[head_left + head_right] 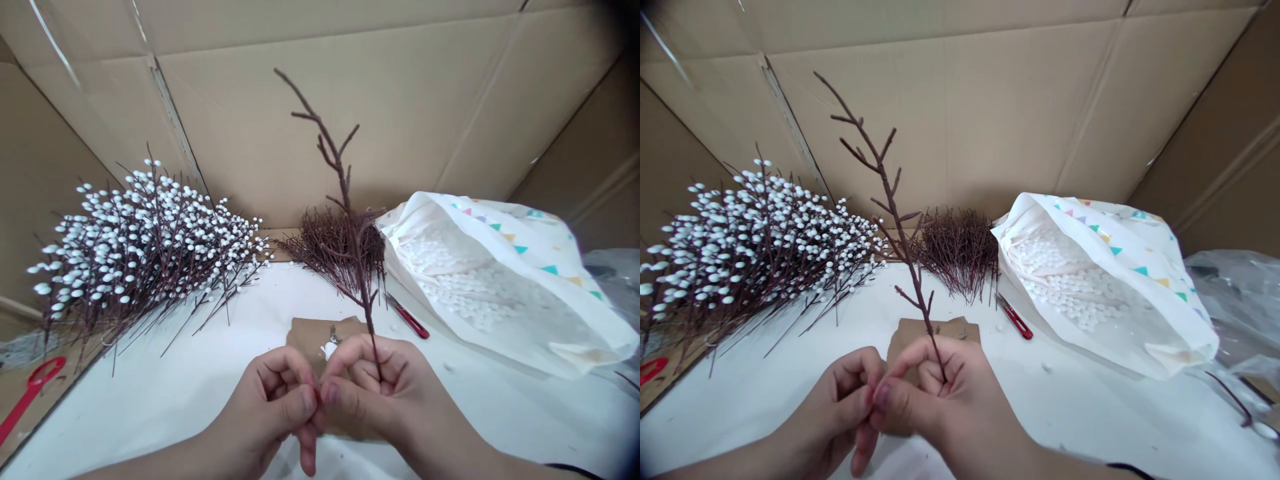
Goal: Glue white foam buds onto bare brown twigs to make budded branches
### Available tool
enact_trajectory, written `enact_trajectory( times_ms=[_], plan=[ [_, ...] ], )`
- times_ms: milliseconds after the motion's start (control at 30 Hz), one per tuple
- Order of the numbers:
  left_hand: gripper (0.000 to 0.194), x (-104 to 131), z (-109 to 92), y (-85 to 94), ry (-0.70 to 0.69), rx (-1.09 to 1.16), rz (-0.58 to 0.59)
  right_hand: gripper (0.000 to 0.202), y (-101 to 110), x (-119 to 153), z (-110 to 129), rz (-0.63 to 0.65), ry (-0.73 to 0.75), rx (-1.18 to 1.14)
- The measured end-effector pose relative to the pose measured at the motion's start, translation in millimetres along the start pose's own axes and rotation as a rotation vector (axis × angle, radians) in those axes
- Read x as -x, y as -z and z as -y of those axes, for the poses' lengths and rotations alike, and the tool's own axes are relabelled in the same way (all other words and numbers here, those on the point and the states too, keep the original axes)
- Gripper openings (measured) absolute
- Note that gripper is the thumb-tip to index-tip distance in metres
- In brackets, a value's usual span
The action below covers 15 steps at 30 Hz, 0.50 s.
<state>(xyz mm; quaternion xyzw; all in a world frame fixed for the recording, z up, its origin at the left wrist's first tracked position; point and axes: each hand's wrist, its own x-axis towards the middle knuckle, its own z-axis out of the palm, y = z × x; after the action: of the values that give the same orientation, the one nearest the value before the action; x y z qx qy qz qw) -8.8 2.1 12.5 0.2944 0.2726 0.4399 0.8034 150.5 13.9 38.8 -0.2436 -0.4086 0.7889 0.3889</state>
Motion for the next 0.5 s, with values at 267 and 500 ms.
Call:
enact_trajectory(
  times_ms=[267,500],
  plan=[
    [0.027,-0.9,9.7,4.9,-0.078,-0.058,-0.001,0.03,0.8,-1.0,-10.4,-0.006,-0.04,0.002],
    [0.03,3.0,13.0,-0.6,-0.243,-0.297,-0.123,0.035,-3.0,-1.2,-12.5,-0.04,-0.033,0.02]
  ],
)
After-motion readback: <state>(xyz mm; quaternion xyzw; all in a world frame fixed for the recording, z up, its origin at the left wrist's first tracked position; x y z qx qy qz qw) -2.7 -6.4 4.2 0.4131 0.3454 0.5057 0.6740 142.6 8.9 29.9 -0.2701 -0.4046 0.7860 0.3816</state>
